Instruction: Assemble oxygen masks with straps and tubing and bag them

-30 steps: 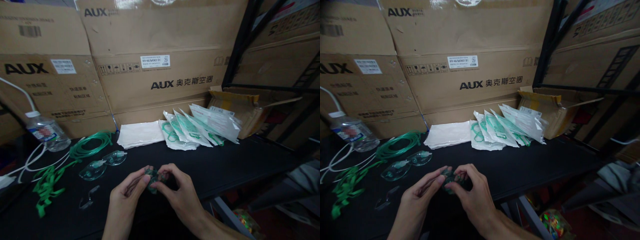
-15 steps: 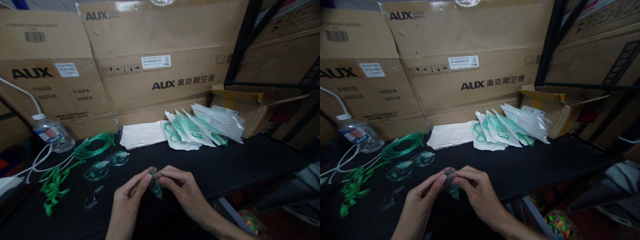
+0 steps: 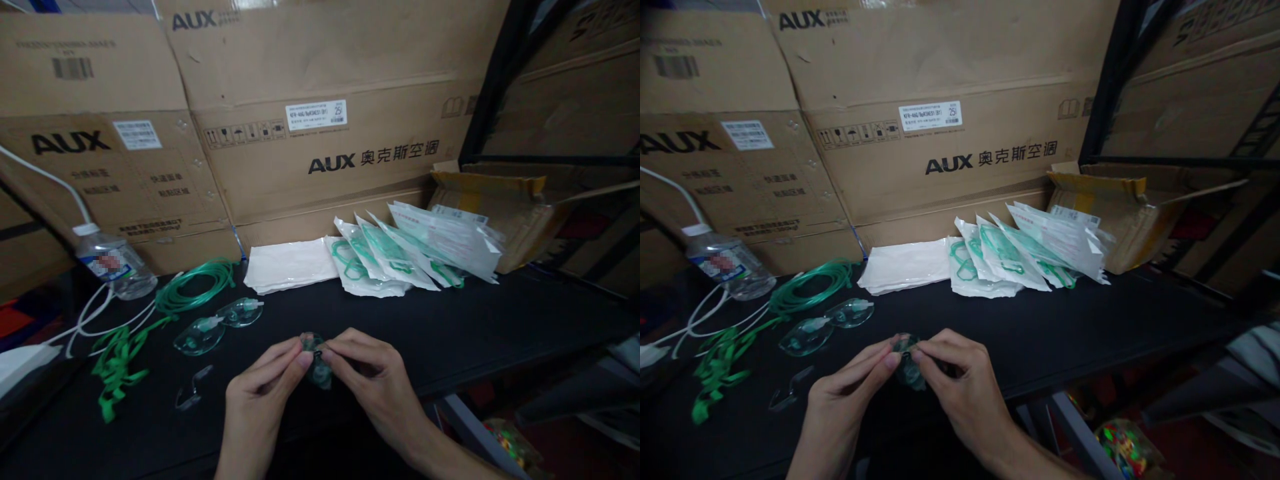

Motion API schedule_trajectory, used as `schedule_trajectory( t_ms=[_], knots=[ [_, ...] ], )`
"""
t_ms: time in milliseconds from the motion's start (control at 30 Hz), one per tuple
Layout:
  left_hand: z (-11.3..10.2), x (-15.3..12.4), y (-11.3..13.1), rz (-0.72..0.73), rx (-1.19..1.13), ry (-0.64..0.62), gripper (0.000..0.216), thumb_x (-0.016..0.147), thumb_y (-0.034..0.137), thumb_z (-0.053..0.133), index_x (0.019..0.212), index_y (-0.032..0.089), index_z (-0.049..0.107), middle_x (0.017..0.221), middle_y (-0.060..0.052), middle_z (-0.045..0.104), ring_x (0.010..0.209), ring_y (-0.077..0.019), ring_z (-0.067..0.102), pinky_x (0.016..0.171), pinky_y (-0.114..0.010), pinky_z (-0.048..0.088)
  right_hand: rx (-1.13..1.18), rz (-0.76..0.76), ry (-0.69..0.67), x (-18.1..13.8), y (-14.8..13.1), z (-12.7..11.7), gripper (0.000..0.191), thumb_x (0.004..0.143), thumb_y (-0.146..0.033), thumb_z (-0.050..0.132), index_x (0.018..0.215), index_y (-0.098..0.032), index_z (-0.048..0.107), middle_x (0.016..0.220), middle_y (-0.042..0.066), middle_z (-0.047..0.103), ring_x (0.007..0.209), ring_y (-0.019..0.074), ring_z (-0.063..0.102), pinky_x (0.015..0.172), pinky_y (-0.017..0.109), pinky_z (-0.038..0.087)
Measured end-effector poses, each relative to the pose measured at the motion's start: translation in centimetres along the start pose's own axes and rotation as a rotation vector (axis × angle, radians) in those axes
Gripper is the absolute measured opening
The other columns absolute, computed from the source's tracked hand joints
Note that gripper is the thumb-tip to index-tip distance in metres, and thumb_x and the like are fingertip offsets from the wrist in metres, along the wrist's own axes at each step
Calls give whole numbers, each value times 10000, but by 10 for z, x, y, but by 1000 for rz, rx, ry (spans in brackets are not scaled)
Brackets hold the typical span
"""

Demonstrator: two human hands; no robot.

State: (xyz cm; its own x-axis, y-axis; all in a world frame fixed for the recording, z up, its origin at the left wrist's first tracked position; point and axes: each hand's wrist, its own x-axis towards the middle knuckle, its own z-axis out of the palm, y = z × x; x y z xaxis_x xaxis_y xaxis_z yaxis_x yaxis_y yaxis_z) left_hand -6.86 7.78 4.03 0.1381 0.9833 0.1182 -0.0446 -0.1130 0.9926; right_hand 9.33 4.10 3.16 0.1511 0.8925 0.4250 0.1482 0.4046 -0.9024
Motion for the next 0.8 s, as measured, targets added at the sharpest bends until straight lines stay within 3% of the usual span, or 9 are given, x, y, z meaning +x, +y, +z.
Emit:
schedule_trajectory(
  t_ms=[300,633,800],
  knots=[
    [-3,-2,0,24,115,-27,270,759,437,827,936,234,849,1103,-81,794,1044,-285,741,995,-340,576,7,-50,-75,-1,-2,-4,203,945,-170,668,1032,-243,836,840,39,722,761,157,651,688,267,500],
    [0,-2,9,76,184,-26,231,744,420,835,897,249,855,1042,-65,802,973,-272,751,927,-317,609,-19,-127,-52,-3,0,-1,246,943,-132,654,1074,-251,824,843,32,715,750,151,634,679,263,498],
    [1,-5,9,74,169,26,201,735,389,839,879,250,856,1024,-51,803,963,-256,753,930,-294,603,25,-68,-119,0,-3,-8,201,950,-169,664,1024,-242,836,831,30,703,761,156,627,683,273,493]
  ],
)
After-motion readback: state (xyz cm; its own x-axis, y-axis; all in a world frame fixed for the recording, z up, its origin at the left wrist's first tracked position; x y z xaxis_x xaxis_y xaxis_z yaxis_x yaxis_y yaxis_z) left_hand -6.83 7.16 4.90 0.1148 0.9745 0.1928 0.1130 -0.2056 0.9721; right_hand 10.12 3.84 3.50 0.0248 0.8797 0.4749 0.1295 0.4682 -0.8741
